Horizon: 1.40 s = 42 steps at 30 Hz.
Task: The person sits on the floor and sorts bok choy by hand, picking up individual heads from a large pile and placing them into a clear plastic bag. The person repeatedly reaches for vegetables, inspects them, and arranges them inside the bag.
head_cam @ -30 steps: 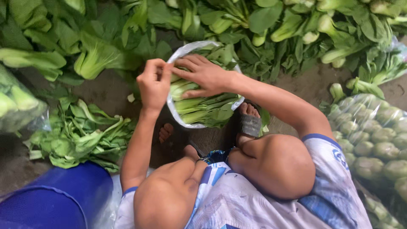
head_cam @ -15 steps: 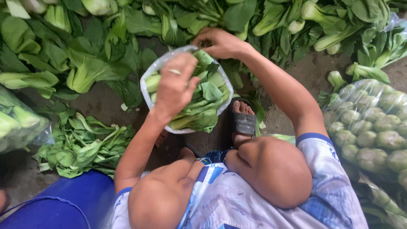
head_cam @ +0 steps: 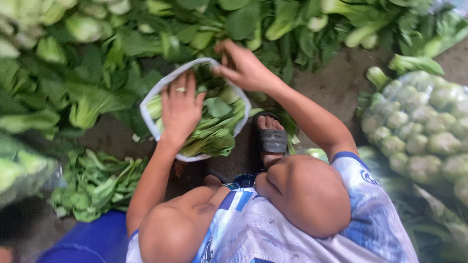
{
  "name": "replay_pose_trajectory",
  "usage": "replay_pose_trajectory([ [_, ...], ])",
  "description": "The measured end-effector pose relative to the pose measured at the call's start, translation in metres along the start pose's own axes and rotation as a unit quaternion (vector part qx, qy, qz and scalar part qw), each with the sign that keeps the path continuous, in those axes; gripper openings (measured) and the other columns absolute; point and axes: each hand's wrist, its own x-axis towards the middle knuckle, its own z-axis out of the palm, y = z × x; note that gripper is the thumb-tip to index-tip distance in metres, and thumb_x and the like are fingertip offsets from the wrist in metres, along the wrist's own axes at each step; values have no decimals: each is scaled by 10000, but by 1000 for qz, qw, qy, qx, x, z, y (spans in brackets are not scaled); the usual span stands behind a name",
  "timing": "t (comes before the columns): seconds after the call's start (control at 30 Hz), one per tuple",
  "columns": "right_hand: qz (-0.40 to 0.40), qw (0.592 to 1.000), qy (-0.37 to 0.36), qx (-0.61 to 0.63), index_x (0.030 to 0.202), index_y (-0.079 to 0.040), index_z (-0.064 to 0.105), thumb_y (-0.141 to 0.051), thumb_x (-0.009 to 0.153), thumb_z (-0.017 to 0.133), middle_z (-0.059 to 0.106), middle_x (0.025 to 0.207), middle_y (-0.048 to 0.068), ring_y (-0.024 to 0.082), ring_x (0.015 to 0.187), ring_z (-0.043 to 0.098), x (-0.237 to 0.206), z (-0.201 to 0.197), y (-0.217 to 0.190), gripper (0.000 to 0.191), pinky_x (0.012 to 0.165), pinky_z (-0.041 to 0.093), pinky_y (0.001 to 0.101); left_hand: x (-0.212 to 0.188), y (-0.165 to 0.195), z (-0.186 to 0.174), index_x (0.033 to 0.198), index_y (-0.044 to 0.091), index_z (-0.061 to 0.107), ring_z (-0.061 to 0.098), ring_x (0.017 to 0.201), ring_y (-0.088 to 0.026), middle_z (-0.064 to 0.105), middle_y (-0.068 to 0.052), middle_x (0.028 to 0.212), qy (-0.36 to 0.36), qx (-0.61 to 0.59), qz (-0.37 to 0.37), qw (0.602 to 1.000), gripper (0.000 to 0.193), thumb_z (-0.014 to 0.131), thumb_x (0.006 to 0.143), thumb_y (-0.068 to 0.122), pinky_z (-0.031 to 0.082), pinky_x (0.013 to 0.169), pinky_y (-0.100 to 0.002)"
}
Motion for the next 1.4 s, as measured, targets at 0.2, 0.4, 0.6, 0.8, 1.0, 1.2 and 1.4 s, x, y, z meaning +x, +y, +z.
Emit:
replay_pose_trajectory([
  [0.2, 132, 984, -106, -61, 915, -24, 658, -326, 834, 777, 674, 725, 114, 264, 634, 688, -88, -1, -4, 334, 599, 537, 409, -3, -5, -5, 1514, 13, 526, 419, 1454, -379, 460, -192, 1591, 12, 9, 14, 1000, 594, 632, 1045, 362, 300, 1202, -559],
  [0.4, 154, 988, -7, 12, 890, 4, 589, -197, 866, 759, 570, 690, 143, 284, 626, 602, -112, 27, -9, 265, 609, 511, 394, -4, -5, -14, 1444, 43, 589, 407, 1470, -380, 465, -192, 1601, 18, 44, 2, 999, 523, 676, 1024, 345, 285, 1199, -561],
  [0.6, -21, 944, 311, -104, 989, -25, 626, -22, 901, 599, 647, 1004, 131, 295, 950, 656, -82, -64, 29, 92, 867, 556, 379, -9, 2, -37, 1428, -4, 609, 454, 1395, -423, 525, -221, 1503, 75, -116, -28, 990, 502, 741, 1009, 238, 348, 1184, -544],
  [0.8, 21, 858, 297, -420, 1304, 23, 579, -101, 650, 797, 596, 1169, 234, 447, 1106, 535, -46, -163, 127, 700, 1018, 405, 658, -15, 32, -47, 1353, -10, 618, 503, 1370, -414, 563, -197, 1422, 117, -223, 28, 967, 435, 750, 963, 128, 403, 1177, -520],
  [1.0, 97, 866, 195, -450, 1276, -71, 545, -102, 780, 864, 544, 1260, 198, 386, 1221, 518, -64, -188, 135, 590, 1052, 427, 557, -21, 54, -47, 1287, 10, 649, 567, 1299, -365, 621, -154, 1330, 81, -325, 28, 942, 366, 735, 938, 81, 447, 1135, -472],
  [1.2, -42, 794, 238, -557, 1328, -114, 543, -2, 707, 789, 549, 1370, 159, 377, 1294, 490, -19, -182, 133, 677, 972, 411, 512, -16, 63, -42, 1222, 25, 670, 568, 1282, -375, 635, -144, 1287, 68, -301, 48, 950, 339, 756, 902, 98, 439, 1104, -485],
  [1.4, -48, 856, 216, -467, 1458, -128, 573, -48, 755, 823, 587, 1330, 105, 349, 1261, 517, -13, -194, 124, 750, 1015, 370, 535, -16, 62, -37, 1220, 29, 671, 570, 1280, -362, 635, -138, 1288, 59, -331, 37, 941, 336, 757, 907, 113, 451, 1101, -466],
])
